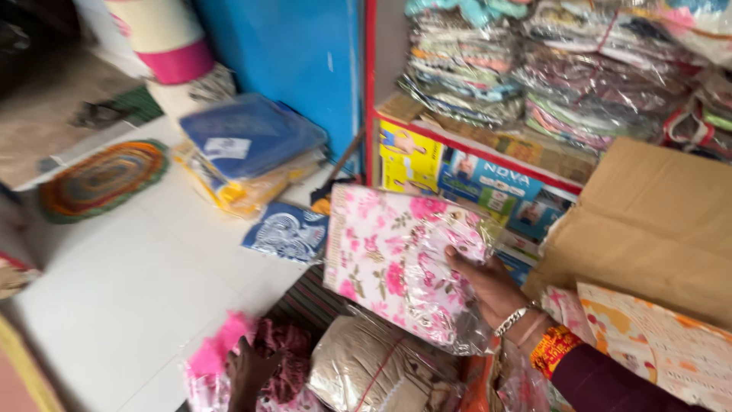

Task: The person sits on the floor and handles several packaged clothing items, wiping them with a cloth and folding them. They place the folded items onto a nearby shelf and continue to sort through the pile of clothes on the floor.

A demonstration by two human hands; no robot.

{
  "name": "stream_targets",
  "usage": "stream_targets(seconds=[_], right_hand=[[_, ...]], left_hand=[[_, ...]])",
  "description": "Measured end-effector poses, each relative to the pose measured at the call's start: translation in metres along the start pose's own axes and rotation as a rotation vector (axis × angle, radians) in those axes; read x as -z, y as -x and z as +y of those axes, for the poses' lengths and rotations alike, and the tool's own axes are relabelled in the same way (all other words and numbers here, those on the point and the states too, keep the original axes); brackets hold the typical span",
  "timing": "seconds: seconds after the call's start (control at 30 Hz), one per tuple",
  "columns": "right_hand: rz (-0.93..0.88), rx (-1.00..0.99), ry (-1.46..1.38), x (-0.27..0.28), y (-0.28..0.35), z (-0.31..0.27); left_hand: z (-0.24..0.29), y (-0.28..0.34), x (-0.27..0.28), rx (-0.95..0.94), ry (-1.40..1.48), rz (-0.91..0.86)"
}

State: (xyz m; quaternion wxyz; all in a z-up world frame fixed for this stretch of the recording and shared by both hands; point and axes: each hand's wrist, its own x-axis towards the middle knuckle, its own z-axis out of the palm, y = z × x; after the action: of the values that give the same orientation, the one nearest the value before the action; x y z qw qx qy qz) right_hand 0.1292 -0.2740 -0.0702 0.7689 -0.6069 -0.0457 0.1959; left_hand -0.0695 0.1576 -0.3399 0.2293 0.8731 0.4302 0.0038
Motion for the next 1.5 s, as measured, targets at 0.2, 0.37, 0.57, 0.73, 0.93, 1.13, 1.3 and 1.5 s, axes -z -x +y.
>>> stream_targets(seconds=[0.2,0.37,0.57,0.73,0.93,1.13,1.3,1.5], right_hand=[[-0.018,-0.096,-0.079,-0.002,0.006,-0.012],[-0.016,-0.062,-0.011,-0.007,0.005,-0.025],[-0.066,0.021,-0.002,-0.026,0.002,-0.045],[-0.041,-0.060,-0.084,-0.032,0.006,-0.054],[-0.107,-0.027,-0.198,-0.027,0.006,-0.063],[-0.298,0.051,-0.360,-0.036,0.023,-0.076],[-0.368,0.097,-0.415,-0.039,0.042,-0.082],[-0.333,0.087,-0.292,-0.042,0.061,-0.092]], left_hand=[[-0.006,0.004,-0.045,-0.145,-0.045,-0.024],[-0.003,-0.007,-0.066,0.044,0.061,-0.199],[-0.001,-0.012,-0.045,-0.173,0.347,0.299],[0.095,-0.050,0.039,-0.179,1.158,0.582],[0.269,0.013,0.147,-0.754,1.799,0.263],[0.354,0.198,0.229,-1.260,0.953,0.162],[0.361,0.256,0.290,-1.127,0.498,0.420],[0.346,0.298,0.272,-1.156,0.526,0.346]])
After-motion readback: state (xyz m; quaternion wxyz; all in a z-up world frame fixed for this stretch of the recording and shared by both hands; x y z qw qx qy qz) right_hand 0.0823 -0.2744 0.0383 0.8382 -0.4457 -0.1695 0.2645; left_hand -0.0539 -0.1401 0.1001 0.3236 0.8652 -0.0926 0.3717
